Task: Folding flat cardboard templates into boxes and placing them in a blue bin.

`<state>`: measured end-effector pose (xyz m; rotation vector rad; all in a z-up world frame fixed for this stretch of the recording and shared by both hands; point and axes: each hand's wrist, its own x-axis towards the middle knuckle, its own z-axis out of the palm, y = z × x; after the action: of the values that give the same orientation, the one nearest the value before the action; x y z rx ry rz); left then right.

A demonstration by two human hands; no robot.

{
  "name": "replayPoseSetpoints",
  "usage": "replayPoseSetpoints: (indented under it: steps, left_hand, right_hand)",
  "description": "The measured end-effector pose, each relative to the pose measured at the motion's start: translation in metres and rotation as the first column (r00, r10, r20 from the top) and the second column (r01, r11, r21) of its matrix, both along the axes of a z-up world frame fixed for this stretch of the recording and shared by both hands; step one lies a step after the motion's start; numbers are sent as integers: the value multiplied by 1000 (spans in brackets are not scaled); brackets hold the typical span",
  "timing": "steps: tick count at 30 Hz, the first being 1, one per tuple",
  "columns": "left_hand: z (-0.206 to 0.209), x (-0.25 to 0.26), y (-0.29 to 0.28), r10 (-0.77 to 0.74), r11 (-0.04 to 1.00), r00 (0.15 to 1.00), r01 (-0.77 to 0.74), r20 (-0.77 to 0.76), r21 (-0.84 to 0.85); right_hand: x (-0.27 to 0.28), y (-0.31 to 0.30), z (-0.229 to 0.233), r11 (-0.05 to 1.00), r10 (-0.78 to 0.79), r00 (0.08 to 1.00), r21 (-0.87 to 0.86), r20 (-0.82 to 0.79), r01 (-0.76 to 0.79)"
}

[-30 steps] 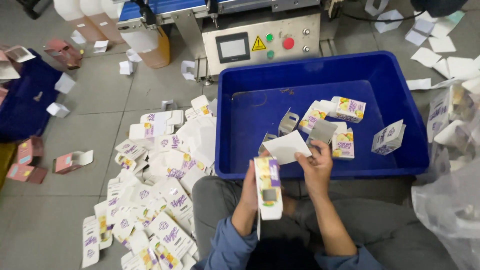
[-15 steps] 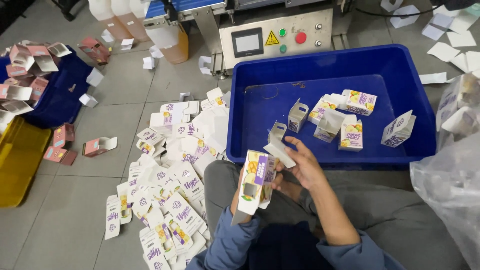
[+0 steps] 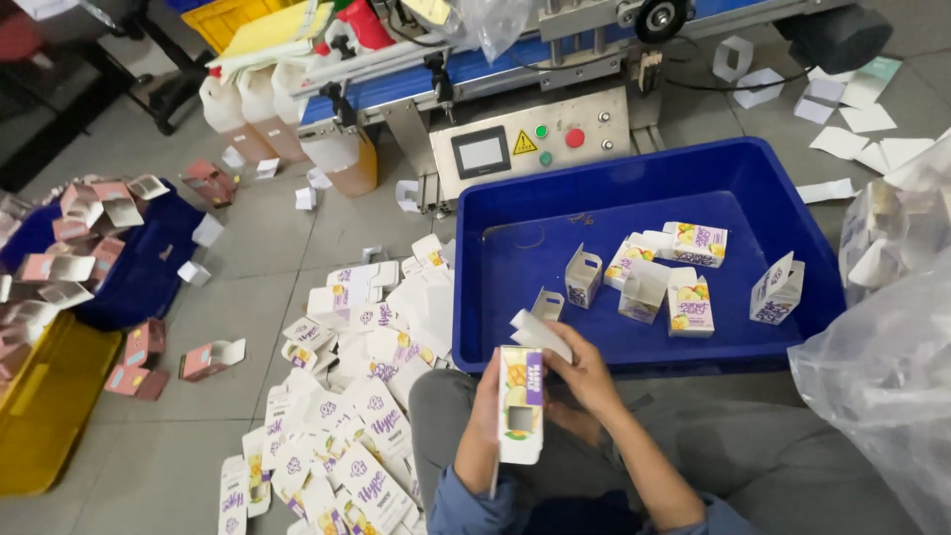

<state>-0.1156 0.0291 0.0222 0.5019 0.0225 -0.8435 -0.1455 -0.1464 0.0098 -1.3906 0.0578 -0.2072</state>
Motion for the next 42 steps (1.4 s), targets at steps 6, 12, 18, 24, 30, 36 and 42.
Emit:
replayPoseSetpoints:
  steps: [6,12,18,24,30,36,42]
  left_hand:
    - [-47,53,17,301,947,947,-282,-115,154]
    - [-24,53,14,545,838,677,-455,-495,301]
    - [-45,47,3,363,924,759,-368,-540,105]
    - [-46,39,-14,358,934,804,-313,-475,173]
    - [-33,29,-24,399,916,796,-324,-455,237]
    - [4,22,-31,369,904,889,-275,-270,328]
    - [10,18,-25,361,918,887,-285,-286,276]
  right_hand:
    - [3,-13,9,922,-362,927,-112,95,371]
    - [2,-25,14,906,-384,911,-129,152,404]
    - [-35,-25,101,751,-442,802,-323,402,576]
    - [-43,-9,109,797,-351,862,-366,367,480]
    - [-33,10,103,742,-290,866,-475,409,473]
    - [-31,22,88,445,-53,868,-767,493,463]
    - [-43,9,120,541,73,971,-827,227,153]
